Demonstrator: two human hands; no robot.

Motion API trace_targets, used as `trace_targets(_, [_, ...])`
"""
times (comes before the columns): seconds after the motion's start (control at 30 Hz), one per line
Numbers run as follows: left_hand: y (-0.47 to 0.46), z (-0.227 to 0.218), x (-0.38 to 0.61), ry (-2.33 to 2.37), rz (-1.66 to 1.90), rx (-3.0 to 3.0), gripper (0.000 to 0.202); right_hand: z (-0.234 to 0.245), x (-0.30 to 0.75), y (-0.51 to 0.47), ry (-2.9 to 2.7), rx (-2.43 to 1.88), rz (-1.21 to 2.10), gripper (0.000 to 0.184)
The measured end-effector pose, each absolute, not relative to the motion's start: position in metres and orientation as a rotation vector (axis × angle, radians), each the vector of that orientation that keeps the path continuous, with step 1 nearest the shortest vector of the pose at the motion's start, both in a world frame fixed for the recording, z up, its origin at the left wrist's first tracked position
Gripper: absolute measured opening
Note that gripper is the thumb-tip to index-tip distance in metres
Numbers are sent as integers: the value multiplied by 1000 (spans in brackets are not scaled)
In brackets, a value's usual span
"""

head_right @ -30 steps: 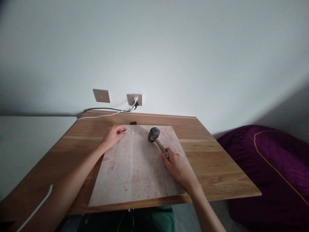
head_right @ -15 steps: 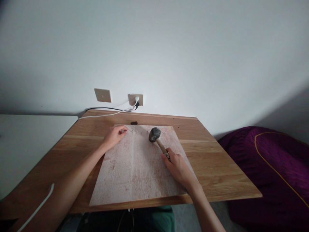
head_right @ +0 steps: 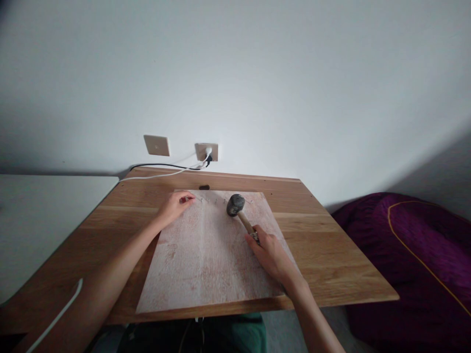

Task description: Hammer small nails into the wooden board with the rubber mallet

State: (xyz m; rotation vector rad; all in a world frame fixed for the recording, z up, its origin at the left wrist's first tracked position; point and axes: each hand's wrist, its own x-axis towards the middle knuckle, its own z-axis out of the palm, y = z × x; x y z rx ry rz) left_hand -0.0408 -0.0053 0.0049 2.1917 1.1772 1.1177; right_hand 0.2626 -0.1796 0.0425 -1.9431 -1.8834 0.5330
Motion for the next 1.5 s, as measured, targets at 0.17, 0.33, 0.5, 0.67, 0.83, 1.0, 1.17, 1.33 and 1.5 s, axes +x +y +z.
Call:
trace_targets(0.17, [-2,1,-41,1221,1132,2104,11,54,252,-183,-1811,-1912,725,28])
trace_targets(0.33, [-1,1,-41,1252,1124,2121,1,78,222,-172,-1803,-1844,850,24])
trace_targets(0.5, [-2,1,-42,1198,1141,2168,8,90,191,-142,-1883,-1766,791,19])
trace_targets(0.67, [-4,-3,-42,1337,1132,2159,34,83,168,-120,-1982,-1717,699,15])
trace_targets(0.83, [-4,-5,-42,1340,1108,2156,30,76,165,-116,-1962,-1748,707,14])
trace_targets(1.0, [-3,-2,-42,1269,1109,2214,7,76,173,-122,-1809,-1760,761,18])
trace_targets(1.17, [-5,-1,-41,1249,1072,2251,12,77,175,-124,-1790,-1763,805,20])
trace_targets(1.33, [-8,-3,-41,1364,1072,2224,32,78,168,-123,-1904,-1720,716,18])
trace_targets(1.5, [-6,-4,-41,1353,1087,2176,31,78,161,-122,-2006,-1718,681,15])
